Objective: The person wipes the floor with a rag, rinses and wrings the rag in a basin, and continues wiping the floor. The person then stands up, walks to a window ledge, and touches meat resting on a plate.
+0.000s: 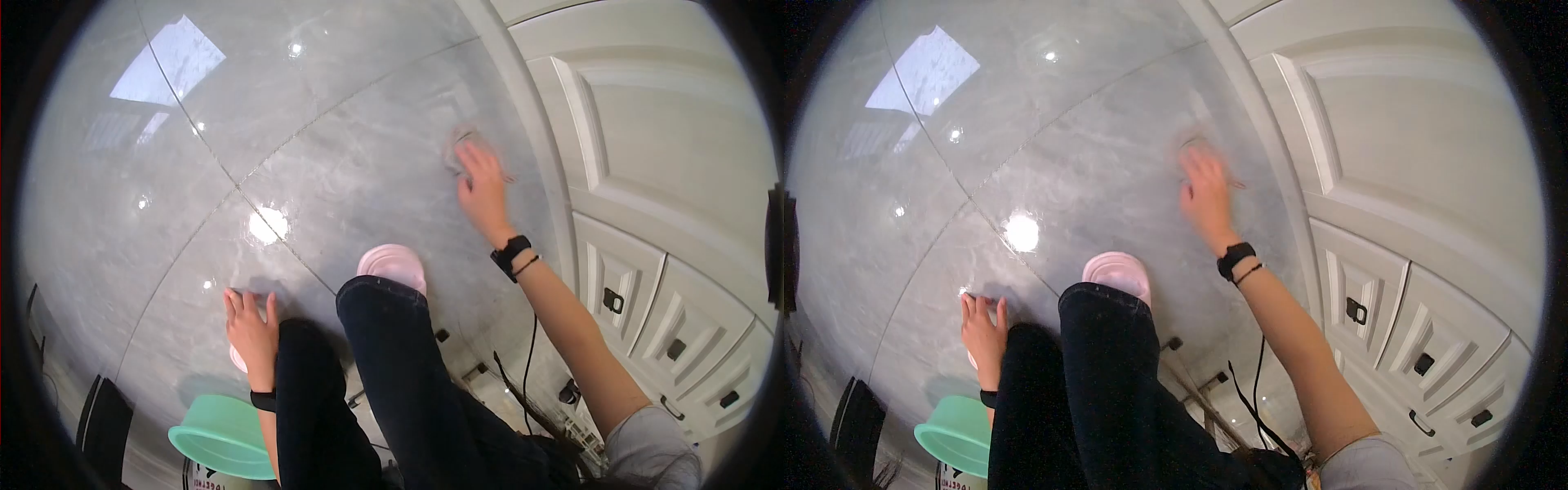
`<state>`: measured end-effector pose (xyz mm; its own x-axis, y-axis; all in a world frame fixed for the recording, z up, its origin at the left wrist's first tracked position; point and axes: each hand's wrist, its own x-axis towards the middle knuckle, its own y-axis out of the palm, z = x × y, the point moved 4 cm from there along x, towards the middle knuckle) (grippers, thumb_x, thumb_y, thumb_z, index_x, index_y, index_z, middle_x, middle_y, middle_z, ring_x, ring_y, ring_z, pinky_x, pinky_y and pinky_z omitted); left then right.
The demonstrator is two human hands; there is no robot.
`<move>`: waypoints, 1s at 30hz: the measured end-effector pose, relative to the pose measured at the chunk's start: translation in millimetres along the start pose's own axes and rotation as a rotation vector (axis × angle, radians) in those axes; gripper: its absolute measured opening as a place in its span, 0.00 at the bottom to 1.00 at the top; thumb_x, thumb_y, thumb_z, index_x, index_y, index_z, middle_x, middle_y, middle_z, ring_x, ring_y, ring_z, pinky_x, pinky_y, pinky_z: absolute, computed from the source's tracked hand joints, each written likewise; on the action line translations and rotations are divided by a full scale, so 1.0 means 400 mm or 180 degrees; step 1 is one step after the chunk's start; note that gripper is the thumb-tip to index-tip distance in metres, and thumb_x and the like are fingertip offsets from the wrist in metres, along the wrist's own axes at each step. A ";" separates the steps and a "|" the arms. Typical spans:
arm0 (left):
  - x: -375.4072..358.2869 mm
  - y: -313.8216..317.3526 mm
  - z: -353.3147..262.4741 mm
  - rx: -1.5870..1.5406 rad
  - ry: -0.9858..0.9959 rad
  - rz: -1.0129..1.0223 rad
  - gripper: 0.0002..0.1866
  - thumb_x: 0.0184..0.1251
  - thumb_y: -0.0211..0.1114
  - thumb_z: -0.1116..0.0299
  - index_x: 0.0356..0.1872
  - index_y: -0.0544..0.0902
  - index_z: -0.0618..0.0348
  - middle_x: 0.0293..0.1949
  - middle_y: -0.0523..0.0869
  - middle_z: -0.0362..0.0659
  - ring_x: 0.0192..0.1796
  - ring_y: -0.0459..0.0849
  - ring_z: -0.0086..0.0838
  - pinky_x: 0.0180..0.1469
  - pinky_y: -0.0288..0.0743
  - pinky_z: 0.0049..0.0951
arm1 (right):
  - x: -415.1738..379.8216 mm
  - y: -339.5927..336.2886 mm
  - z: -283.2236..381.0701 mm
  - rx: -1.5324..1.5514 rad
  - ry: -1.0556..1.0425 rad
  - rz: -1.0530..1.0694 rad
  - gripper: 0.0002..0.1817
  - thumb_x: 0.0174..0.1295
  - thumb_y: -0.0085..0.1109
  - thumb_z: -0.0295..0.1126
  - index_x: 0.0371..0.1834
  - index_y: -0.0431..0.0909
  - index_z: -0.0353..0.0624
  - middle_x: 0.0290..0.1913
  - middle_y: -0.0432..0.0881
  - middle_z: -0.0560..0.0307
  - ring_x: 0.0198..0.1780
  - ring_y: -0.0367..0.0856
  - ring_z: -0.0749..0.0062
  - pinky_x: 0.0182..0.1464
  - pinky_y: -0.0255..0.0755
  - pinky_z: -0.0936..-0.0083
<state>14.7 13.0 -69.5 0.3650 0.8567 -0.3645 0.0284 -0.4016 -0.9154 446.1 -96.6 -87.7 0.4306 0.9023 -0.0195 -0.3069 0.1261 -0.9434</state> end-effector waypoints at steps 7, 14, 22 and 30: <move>-0.008 -0.005 0.003 -0.0041 0.0014 -0.0099 0.16 0.69 0.64 0.56 0.39 0.80 0.62 0.60 0.75 0.67 0.64 0.74 0.59 0.52 0.77 0.48 | 0.011 -0.028 -0.077 0.0208 0.0677 -0.0345 0.29 0.53 0.58 0.23 0.62 0.75 0.42 0.64 0.75 0.46 0.65 0.70 0.49 0.66 0.67 0.58; -0.004 -0.006 0.008 -0.0153 -0.0057 -0.0125 0.16 0.68 0.64 0.57 0.40 0.81 0.62 0.60 0.76 0.66 0.65 0.73 0.58 0.53 0.76 0.48 | -0.060 -0.017 0.018 -0.0259 -0.0407 0.0449 0.32 0.51 0.58 0.20 0.65 0.73 0.43 0.66 0.73 0.45 0.67 0.67 0.47 0.66 0.68 0.59; -0.008 -0.009 0.013 -0.0198 -0.0157 -0.0107 0.16 0.67 0.65 0.56 0.41 0.81 0.60 0.61 0.76 0.65 0.65 0.74 0.57 0.54 0.75 0.47 | 0.064 -0.037 -0.186 -0.0223 0.0416 -0.0374 0.29 0.57 0.53 0.19 0.66 0.71 0.44 0.67 0.72 0.47 0.67 0.68 0.49 0.67 0.65 0.58; -0.010 -0.001 0.018 0.0007 -0.0015 -0.0262 0.16 0.67 0.65 0.54 0.40 0.81 0.58 0.58 0.78 0.64 0.62 0.77 0.56 0.50 0.77 0.47 | 0.181 0.061 -0.085 -0.0723 0.0897 -0.0796 0.33 0.56 0.54 0.23 0.69 0.66 0.41 0.66 0.66 0.37 0.62 0.64 0.40 0.65 0.60 0.53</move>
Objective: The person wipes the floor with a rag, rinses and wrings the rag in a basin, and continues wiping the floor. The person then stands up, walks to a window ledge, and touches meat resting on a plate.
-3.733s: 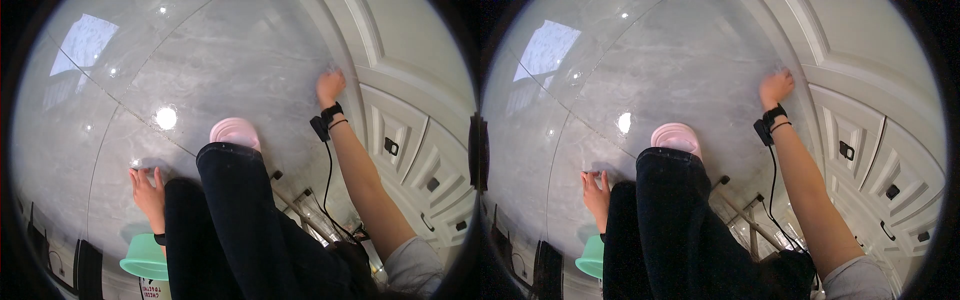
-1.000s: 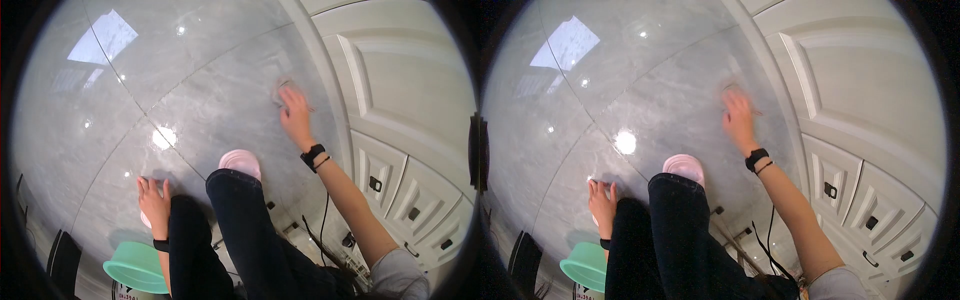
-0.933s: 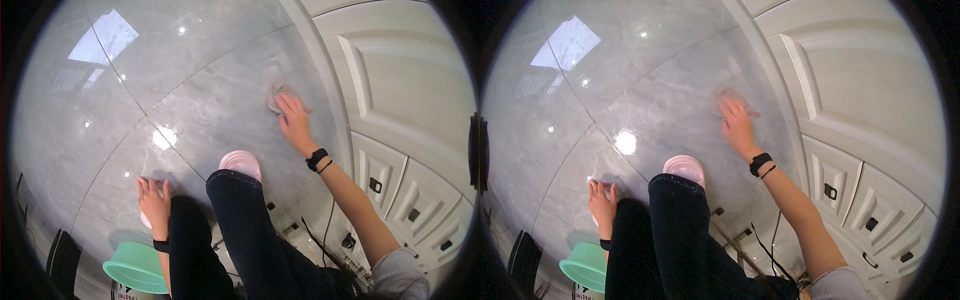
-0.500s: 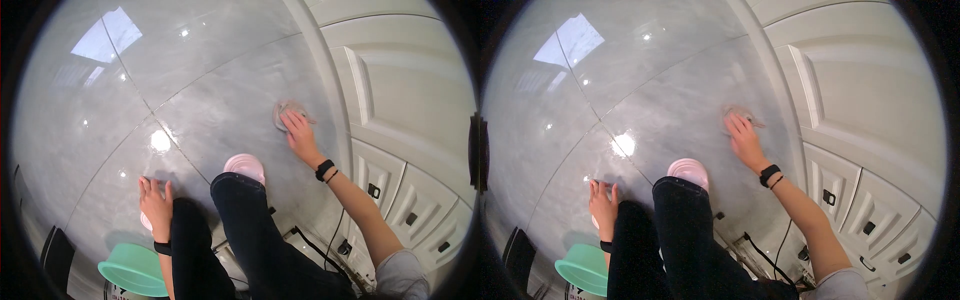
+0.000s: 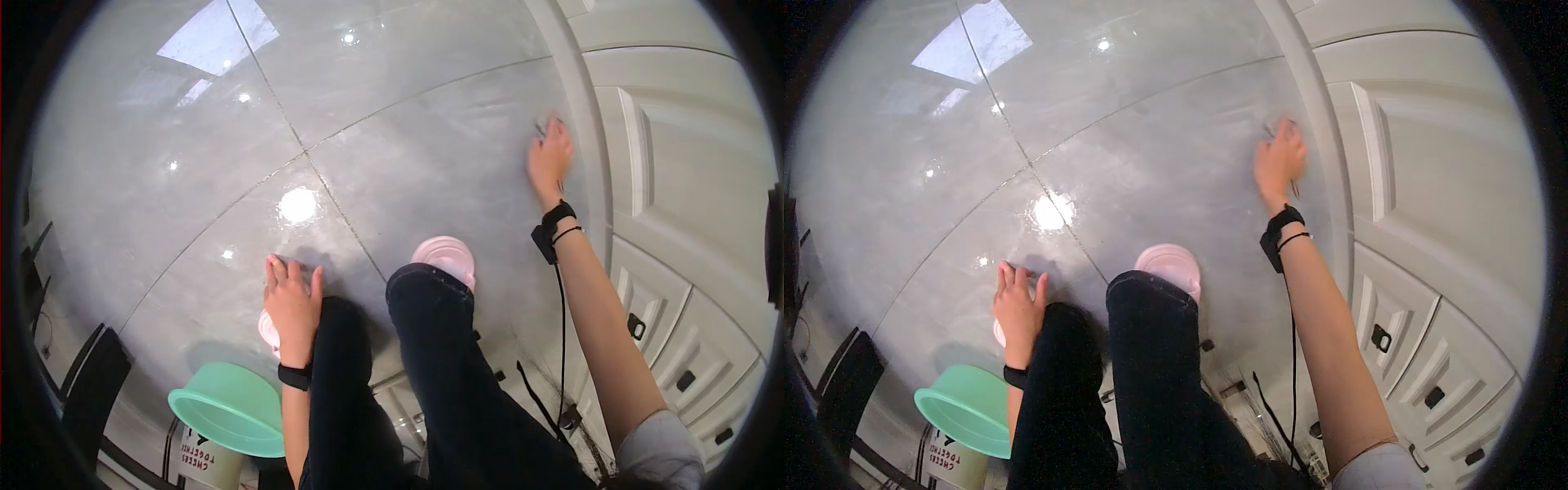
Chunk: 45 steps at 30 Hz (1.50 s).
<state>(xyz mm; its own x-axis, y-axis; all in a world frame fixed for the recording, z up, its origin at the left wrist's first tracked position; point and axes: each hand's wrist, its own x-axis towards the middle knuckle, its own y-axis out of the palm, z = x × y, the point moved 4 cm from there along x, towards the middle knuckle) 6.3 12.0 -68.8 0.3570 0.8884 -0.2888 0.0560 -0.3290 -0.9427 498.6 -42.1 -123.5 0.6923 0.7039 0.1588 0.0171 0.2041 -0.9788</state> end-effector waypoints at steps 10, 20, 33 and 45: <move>0.001 0.004 0.000 0.0065 0.0077 -0.0072 0.17 0.66 0.65 0.53 0.39 0.81 0.58 0.56 0.79 0.65 0.61 0.78 0.55 0.48 0.78 0.47 | -0.390 -0.074 0.585 0.1348 -0.2759 0.1255 0.24 0.52 0.57 0.23 0.55 0.78 0.44 0.54 0.76 0.51 0.53 0.73 0.47 0.54 0.71 0.54; -0.004 -0.003 0.011 -0.0141 0.0114 -0.0088 0.17 0.67 0.65 0.53 0.40 0.82 0.58 0.58 0.78 0.66 0.61 0.78 0.56 0.50 0.78 0.45 | -0.252 -0.149 0.403 0.2407 -0.0402 0.2076 0.25 0.55 0.61 0.28 0.60 0.77 0.49 0.55 0.79 0.49 0.52 0.77 0.56 0.54 0.72 0.66; -0.010 -0.013 0.031 -0.0390 0.0081 -0.0039 0.15 0.67 0.66 0.56 0.40 0.82 0.59 0.59 0.77 0.67 0.63 0.77 0.53 0.54 0.78 0.42 | -0.382 -0.171 0.021 0.0789 -0.0269 0.1162 0.24 0.55 0.65 0.27 0.58 0.75 0.38 0.54 0.74 0.44 0.55 0.75 0.51 0.56 0.71 0.64; -0.006 -0.012 0.020 -0.0363 0.0105 -0.0005 0.13 0.67 0.64 0.60 0.41 0.81 0.61 0.60 0.78 0.64 0.63 0.77 0.52 0.49 0.77 0.45 | -0.406 -0.097 0.543 0.1572 -0.1931 0.1597 0.23 0.47 0.66 0.24 0.50 0.75 0.44 0.53 0.73 0.48 0.55 0.74 0.48 0.50 0.76 0.60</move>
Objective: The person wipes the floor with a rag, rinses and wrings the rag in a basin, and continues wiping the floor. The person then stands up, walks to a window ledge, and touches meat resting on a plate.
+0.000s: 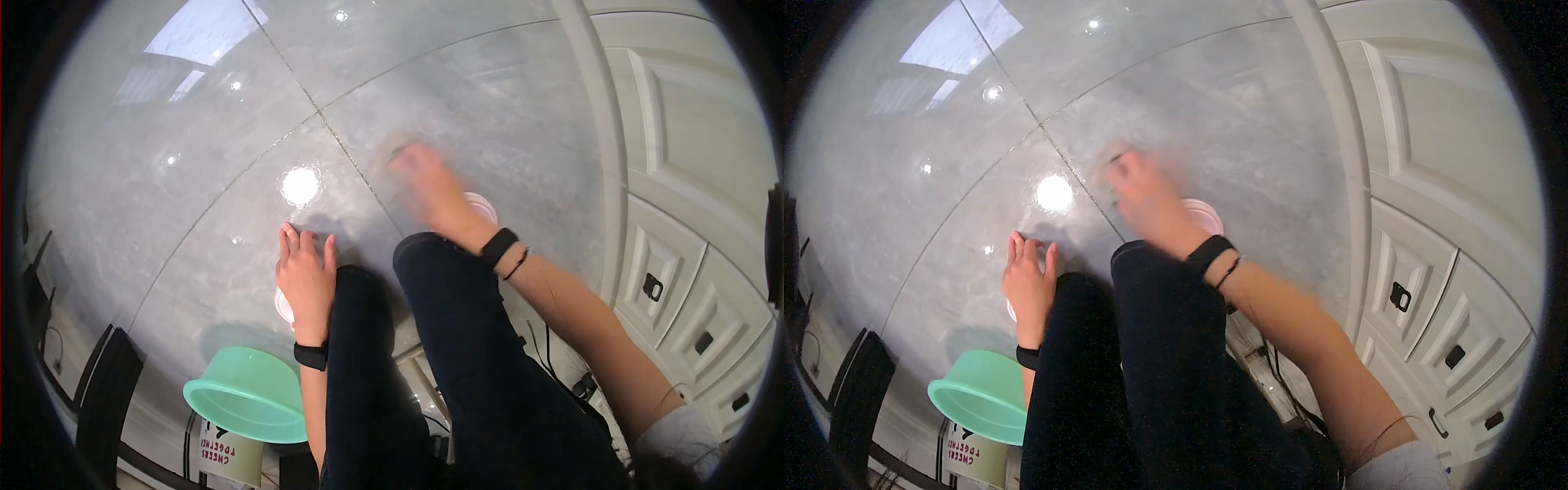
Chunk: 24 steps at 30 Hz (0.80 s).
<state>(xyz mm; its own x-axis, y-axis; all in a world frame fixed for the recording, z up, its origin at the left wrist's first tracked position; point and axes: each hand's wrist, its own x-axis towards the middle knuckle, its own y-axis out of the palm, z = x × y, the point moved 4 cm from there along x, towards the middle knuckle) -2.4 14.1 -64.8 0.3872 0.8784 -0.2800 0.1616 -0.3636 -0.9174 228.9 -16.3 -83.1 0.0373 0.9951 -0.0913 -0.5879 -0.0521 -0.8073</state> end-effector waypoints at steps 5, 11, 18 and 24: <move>0.000 0.002 0.026 -0.0212 -0.0124 0.0068 0.08 0.69 0.60 0.68 0.44 0.81 0.60 0.58 0.79 0.65 0.61 0.78 0.53 0.50 0.78 0.46 | -0.017 0.058 0.110 0.0551 -0.0407 0.0756 0.19 0.47 0.64 0.24 0.45 0.74 0.43 0.49 0.73 0.49 0.54 0.73 0.49 0.49 0.76 0.59; 0.002 -0.018 0.016 -0.0384 -0.0309 -0.0012 0.09 0.69 0.59 0.70 0.45 0.81 0.59 0.58 0.79 0.63 0.59 0.80 0.53 0.50 0.78 0.45 | -0.001 -0.056 0.021 0.1698 0.0473 0.0237 0.16 0.49 0.61 0.23 0.44 0.75 0.41 0.42 0.77 0.55 0.41 0.78 0.63 0.41 0.75 0.68; -0.004 -0.005 0.031 -0.0351 -0.0426 0.0089 0.11 0.71 0.58 0.64 0.48 0.81 0.55 0.62 0.78 0.58 0.60 0.79 0.50 0.53 0.77 0.44 | -0.232 -0.316 -0.190 0.1837 0.2084 -0.1276 0.19 0.57 0.44 0.25 0.52 0.76 0.40 0.38 0.79 0.62 0.31 0.68 0.87 0.33 0.63 0.85; -0.001 -0.002 0.023 -0.0277 -0.0296 0.0049 0.11 0.69 0.61 0.65 0.46 0.82 0.58 0.60 0.79 0.61 0.59 0.80 0.52 0.52 0.77 0.45 | -0.668 -0.371 -0.382 0.0318 0.2867 -0.1610 0.17 0.62 0.45 0.26 0.53 0.73 0.39 0.45 0.78 0.54 0.48 0.75 0.71 0.50 0.70 0.74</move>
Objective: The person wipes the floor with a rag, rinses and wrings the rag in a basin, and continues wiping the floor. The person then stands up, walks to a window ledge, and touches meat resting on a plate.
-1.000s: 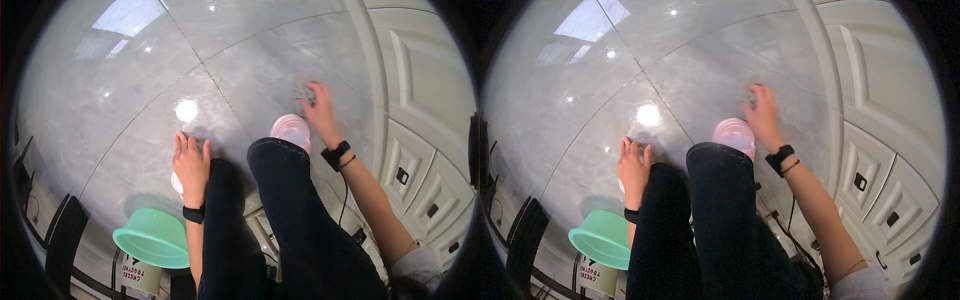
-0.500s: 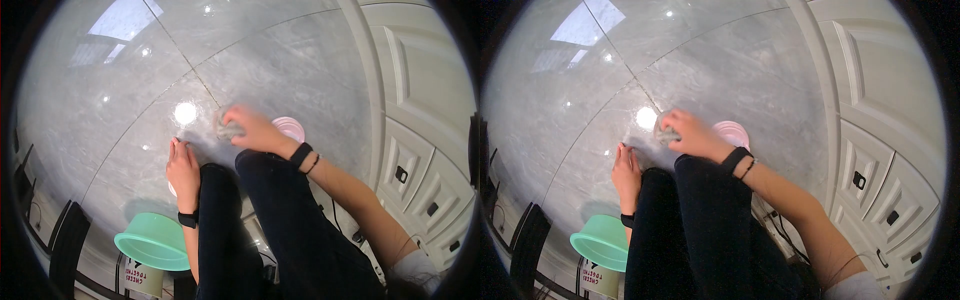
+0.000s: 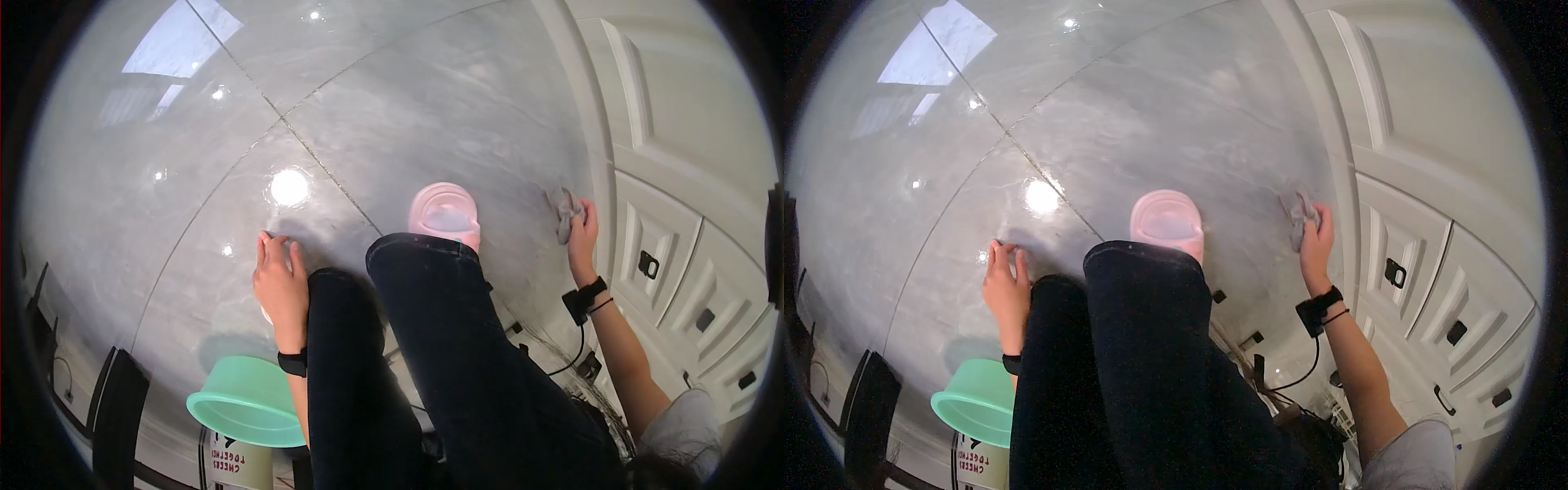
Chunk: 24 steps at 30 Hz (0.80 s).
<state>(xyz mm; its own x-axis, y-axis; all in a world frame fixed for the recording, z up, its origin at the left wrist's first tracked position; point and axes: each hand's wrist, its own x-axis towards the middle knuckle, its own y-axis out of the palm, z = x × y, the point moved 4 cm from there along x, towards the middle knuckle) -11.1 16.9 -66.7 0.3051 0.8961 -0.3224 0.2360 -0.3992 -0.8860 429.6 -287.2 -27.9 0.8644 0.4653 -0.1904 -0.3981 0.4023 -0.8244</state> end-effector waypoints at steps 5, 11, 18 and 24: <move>0.000 -0.002 -0.010 0.0080 -0.0027 0.0095 0.11 0.70 0.61 0.64 0.46 0.82 0.58 0.60 0.79 0.61 0.59 0.80 0.52 0.52 0.77 0.44 | -0.171 0.005 -0.334 0.0254 0.2656 0.0402 0.22 0.58 0.59 0.24 0.57 0.68 0.37 0.50 0.77 0.51 0.51 0.77 0.67 0.52 0.72 0.70; 0.004 0.012 -0.008 0.0231 0.0008 0.0159 0.12 0.72 0.59 0.61 0.46 0.82 0.56 0.60 0.79 0.60 0.61 0.79 0.51 0.53 0.77 0.44 | -0.170 0.162 -0.253 0.0489 0.1446 -0.0131 0.24 0.53 0.65 0.24 0.55 0.70 0.37 0.53 0.75 0.49 0.53 0.76 0.62 0.52 0.74 0.68; 0.009 0.018 -0.011 0.0447 -0.0125 0.0290 0.12 0.73 0.59 0.59 0.47 0.81 0.55 0.61 0.79 0.59 0.62 0.78 0.50 0.53 0.77 0.43 | -0.019 0.331 0.209 0.0341 -0.0135 0.0203 0.22 0.51 0.64 0.25 0.52 0.75 0.40 0.52 0.74 0.46 0.54 0.75 0.54 0.53 0.74 0.66; 0.007 0.031 0.006 0.0562 0.0104 0.0032 0.13 0.74 0.56 0.54 0.48 0.81 0.48 0.60 0.80 0.56 0.54 0.83 0.51 0.47 0.78 0.45 | 0.024 0.336 0.304 0.1126 -0.0384 0.0496 0.20 0.55 0.58 0.23 0.53 0.78 0.39 0.48 0.80 0.54 0.46 0.78 0.71 0.39 0.73 0.79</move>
<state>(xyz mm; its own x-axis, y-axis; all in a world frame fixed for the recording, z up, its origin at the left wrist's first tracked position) -9.7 14.8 -79.5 0.3372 0.8842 -0.3232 0.0679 -0.3652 -0.9284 347.0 -132.7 -75.6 0.7516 0.6228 -0.2173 -0.6208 0.5564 -0.5524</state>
